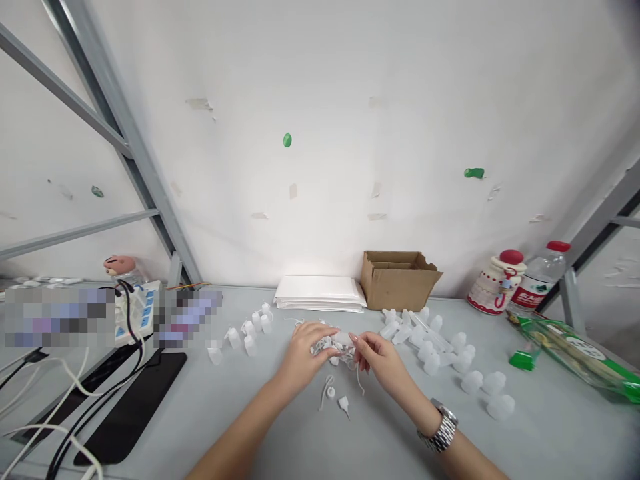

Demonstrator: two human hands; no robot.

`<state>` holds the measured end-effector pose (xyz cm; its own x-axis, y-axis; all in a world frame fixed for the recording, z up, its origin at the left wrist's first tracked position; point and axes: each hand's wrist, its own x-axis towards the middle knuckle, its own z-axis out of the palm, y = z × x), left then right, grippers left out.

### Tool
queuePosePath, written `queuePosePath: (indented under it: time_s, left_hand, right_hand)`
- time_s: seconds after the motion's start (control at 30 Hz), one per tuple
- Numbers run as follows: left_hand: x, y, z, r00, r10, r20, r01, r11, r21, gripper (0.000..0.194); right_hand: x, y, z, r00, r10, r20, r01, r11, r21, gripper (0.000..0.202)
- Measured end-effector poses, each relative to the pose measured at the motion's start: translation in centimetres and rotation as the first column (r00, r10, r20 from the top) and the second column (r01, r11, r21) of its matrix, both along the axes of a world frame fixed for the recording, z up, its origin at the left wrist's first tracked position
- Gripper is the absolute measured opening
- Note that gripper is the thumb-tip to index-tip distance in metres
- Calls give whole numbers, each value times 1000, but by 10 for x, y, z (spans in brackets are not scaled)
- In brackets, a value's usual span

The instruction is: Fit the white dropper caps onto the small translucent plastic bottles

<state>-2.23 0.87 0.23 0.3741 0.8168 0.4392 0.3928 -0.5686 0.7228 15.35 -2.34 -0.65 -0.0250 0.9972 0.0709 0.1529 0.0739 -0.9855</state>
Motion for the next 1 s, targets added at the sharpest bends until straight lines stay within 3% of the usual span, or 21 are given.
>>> queuePosePath:
  time_s: [0.13,0.27,0.33,0.57,0.87,1.0]
  left_hand:
    - [-1,2,13,973,14,229,73,928,-366,27]
    - [0,2,12,904,44,424,207,824,-527,31]
    - [2,1,9,874,23,485,273,802,-531,36]
    - [7,-5,8,826,-8,564,324,825,-463,47]
    - [6,-8,11,777,211,593,233,779,-583,27]
    - [9,-10,11,771,174,613,251,801,-543,23]
  right_hand:
    - [2,-1,-4,999,-39,13,36,990,137,31]
    - [1,-4,-4,1000,-27,-5,27,986,164,29]
    - [-1,-6,-2,999,-42,-16,44,985,169,30]
    - [-7,-9,5,988,-45,-150,65,989,134,32]
    - [-16,-19,2,996,-77,37,68,979,192,27]
    - [-18,-17,3,993,28,-114,-22,998,53,41]
